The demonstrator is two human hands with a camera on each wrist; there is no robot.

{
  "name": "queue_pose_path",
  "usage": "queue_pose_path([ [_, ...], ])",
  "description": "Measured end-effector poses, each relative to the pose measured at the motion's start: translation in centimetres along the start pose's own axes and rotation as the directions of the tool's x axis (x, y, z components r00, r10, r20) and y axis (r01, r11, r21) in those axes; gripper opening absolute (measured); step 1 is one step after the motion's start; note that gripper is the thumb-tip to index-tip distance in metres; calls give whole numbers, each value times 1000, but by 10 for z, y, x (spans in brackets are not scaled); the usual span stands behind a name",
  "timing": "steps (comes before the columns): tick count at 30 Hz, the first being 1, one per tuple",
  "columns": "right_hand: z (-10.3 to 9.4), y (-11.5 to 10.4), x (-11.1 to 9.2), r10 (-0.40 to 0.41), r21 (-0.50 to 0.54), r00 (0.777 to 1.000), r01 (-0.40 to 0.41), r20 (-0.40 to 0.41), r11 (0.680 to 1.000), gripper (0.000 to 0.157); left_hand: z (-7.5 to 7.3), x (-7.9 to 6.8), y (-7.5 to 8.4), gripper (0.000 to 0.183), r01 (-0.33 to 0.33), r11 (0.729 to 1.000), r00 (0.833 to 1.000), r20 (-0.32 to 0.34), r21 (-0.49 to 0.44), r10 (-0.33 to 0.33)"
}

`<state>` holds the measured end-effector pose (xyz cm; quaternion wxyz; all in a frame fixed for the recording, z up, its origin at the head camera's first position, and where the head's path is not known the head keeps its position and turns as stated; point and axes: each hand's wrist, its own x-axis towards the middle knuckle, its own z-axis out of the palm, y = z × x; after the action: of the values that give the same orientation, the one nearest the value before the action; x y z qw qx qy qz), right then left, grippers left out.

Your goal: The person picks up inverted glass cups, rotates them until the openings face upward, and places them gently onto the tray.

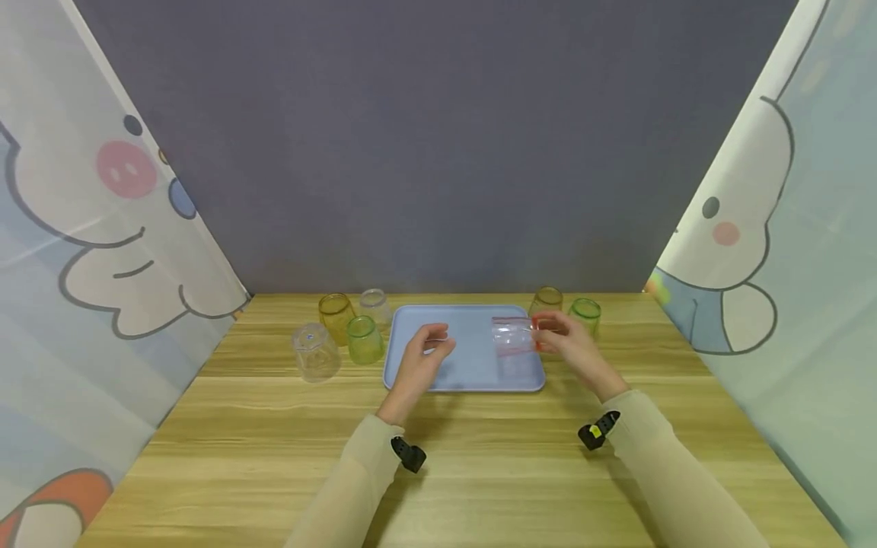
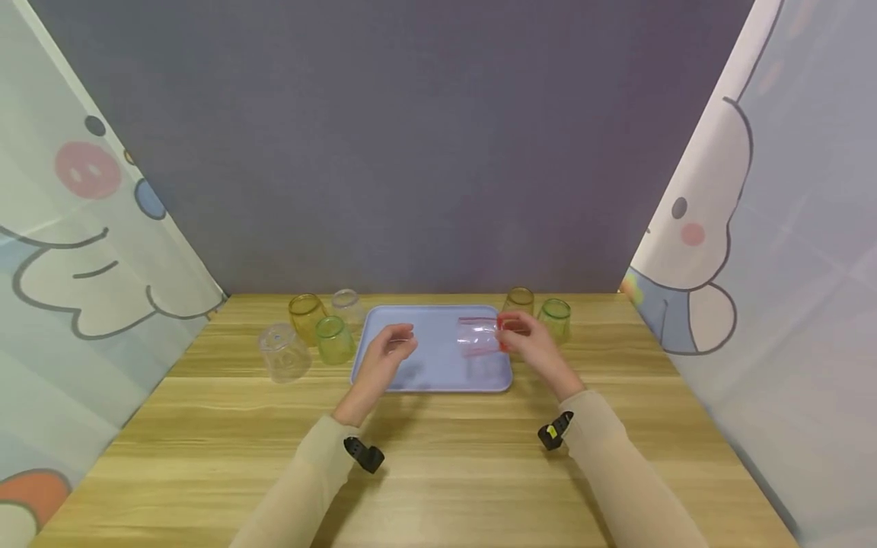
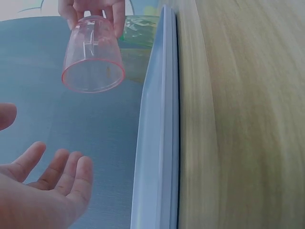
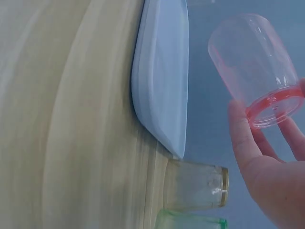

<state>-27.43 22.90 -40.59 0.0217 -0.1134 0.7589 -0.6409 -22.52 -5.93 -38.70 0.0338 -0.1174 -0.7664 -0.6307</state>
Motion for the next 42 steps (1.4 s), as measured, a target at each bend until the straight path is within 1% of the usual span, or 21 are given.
queue_pose_path([
  [6, 7, 0, -2, -2, 26, 1000, 2, 22, 1000, 53, 1, 0, 0, 37, -2, 1000, 1000, 14, -11, 3],
  [12, 13, 4, -3, 2, 56, 1000, -3, 19, 998, 51, 1, -2, -1, 38, -25, 1000, 1000, 9, 0, 25],
  [15, 17, 5, -4, 15, 82, 1000, -17, 21, 996, 51, 1, -3, -3, 40, -20, 1000, 1000, 17, -8, 20],
  [18, 19, 6, -5, 26, 103, 999, -28, 23, 994, 52, 0, -2, -8, 40, -23, 999, 999, 27, -25, 24],
  [22, 22, 5, -4, 31, 111, 999, -33, 22, 993, 51, 2, 5, -22, 43, -25, 999, 999, 42, -44, 27],
  [25, 24, 4, -4, 33, 113, 999, -35, 23, 993, 50, 4, 11, -33, 45, -32, 999, 999, 34, -38, 33],
  [28, 26, 3, -4, 32, 119, 999, -35, 28, 992, 50, 5, 14, -36, 46, -40, 999, 999, 21, -23, 41],
  [33, 30, 1, -3, 31, 149, 999, -36, 38, 988, 49, 4, 15, -37, 48, -39, 999, 999, 24, -21, 39],
  [37, 33, -1, -3, 27, 184, 999, -35, 46, 982, 49, 2, 15, -36, 51, -21, 999, 999, 47, -32, 23],
  [39, 34, -2, -3, 25, 199, 998, -34, 50, 979, 49, 0, 13, -32, 52, -11, 999, 998, 69, -38, 14],
  [42, 36, -3, -5, 21, 213, 998, -34, 60, 976, 49, -2, 7, -19, 54, -13, 999, 995, 102, -39, 17],
])
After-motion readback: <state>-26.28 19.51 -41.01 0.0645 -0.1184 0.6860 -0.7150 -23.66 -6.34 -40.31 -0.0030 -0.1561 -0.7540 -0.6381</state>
